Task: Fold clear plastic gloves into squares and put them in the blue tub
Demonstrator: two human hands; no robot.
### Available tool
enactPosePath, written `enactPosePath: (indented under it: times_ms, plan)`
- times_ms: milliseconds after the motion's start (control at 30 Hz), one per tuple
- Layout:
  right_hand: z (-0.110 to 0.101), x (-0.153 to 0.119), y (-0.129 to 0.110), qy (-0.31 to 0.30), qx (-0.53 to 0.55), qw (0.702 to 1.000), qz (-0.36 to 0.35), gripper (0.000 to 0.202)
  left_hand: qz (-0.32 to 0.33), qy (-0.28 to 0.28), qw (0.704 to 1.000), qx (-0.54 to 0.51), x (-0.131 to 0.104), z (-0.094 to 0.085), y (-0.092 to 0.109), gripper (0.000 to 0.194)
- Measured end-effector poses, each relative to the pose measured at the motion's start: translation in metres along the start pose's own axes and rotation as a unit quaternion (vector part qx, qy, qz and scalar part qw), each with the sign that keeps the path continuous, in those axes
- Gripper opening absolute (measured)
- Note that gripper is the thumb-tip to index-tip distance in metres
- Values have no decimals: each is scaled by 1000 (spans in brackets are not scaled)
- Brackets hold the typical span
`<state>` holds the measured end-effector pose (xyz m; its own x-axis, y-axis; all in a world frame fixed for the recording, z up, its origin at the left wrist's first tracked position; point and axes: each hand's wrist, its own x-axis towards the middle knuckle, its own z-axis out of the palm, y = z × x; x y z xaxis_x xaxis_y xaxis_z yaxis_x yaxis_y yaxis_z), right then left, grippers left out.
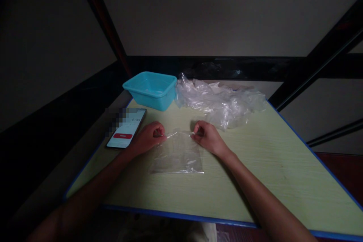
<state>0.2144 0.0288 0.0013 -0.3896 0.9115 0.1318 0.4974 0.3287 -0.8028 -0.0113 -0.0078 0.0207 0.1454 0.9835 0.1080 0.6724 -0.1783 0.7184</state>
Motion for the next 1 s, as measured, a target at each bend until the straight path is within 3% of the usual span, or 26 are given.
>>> enactPosePath:
  times_ms: [333,700,1000]
  plan:
    - [-4,-8,-16,70,12,997,-21,13,2,17,992,-124,2,5,2,7]
    - [-2,-12,-7,91,68,993,31,21,-35,19,971,-237,5,16,-3,4]
    - [0,-13,-9,114,88,989,44,23,-73,22,952,-296,8,21,-4,23]
